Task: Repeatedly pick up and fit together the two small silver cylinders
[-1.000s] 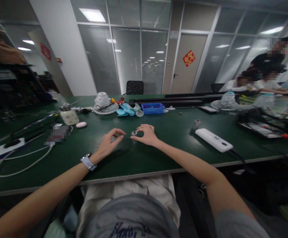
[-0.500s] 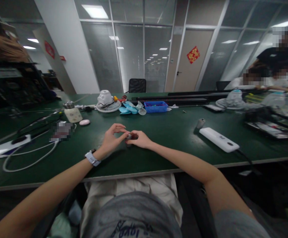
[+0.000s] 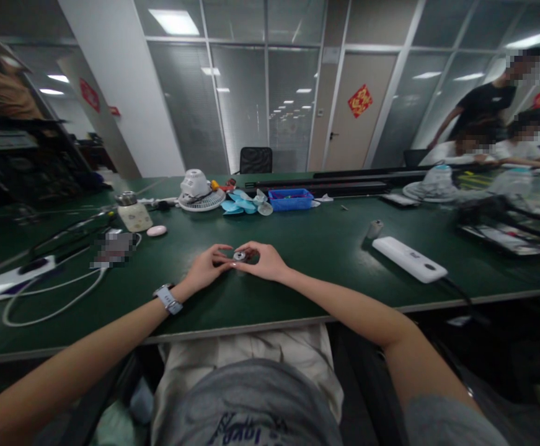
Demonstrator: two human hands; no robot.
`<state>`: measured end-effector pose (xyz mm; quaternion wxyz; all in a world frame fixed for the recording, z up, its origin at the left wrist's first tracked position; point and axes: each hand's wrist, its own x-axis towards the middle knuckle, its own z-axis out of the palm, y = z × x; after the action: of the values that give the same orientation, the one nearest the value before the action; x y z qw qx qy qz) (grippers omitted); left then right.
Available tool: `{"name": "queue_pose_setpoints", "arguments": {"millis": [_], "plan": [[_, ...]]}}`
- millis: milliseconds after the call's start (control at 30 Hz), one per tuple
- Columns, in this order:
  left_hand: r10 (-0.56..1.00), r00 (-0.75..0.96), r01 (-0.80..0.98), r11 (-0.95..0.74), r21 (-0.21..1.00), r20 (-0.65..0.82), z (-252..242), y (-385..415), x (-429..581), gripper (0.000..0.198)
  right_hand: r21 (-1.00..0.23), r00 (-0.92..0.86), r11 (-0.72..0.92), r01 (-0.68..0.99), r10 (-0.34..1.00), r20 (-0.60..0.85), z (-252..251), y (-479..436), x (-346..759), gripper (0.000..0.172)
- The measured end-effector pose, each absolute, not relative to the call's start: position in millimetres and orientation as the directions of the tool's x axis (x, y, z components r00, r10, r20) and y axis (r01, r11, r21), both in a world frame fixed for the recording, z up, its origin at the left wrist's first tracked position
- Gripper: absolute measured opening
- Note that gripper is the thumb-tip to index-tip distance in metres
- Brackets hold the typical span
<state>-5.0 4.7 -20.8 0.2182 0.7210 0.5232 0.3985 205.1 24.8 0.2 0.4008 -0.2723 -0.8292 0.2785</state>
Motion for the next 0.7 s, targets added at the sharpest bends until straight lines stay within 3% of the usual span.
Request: {"name": "queue_pose_setpoints", "arguments": {"millis": [167,333,433,533,600,700], "plan": [[0.916,0.071,0.600,-0.356,0.716,0.395,-17,7,-5,0.051,-0.581,-0.563,0.743,0.332,0.650,0.510,7,29,210,0.034],[0.911,-0.056,0.614,-0.291,0.734,0.409,-9,6,-4,0.038,-0.511,-0.463,0.615,0.600,0.788,0.405,17,62,245,0.034],[0.901,-0.096,0.647,-0.267,0.714,0.424,-6,5,-4,0.036,-0.455,-0.279,0.437,0.776,0.884,0.374,23,93,288,0.034],[0.901,-0.072,0.672,-0.273,0.689,0.427,-4,4,-4,0.035,-0.385,-0.007,0.146,0.911,0.940,0.340,28,121,337,0.034],[0.907,-0.047,0.683,-0.276,0.676,0.418,-3,4,-3,0.033,-0.357,0.169,-0.046,0.933,0.932,0.322,31,133,367,0.034],[0.914,-0.016,0.697,-0.280,0.660,0.405,-2,3,-2,0.033,-0.367,0.331,-0.211,0.906,0.894,0.302,32,144,401,0.033]]}}
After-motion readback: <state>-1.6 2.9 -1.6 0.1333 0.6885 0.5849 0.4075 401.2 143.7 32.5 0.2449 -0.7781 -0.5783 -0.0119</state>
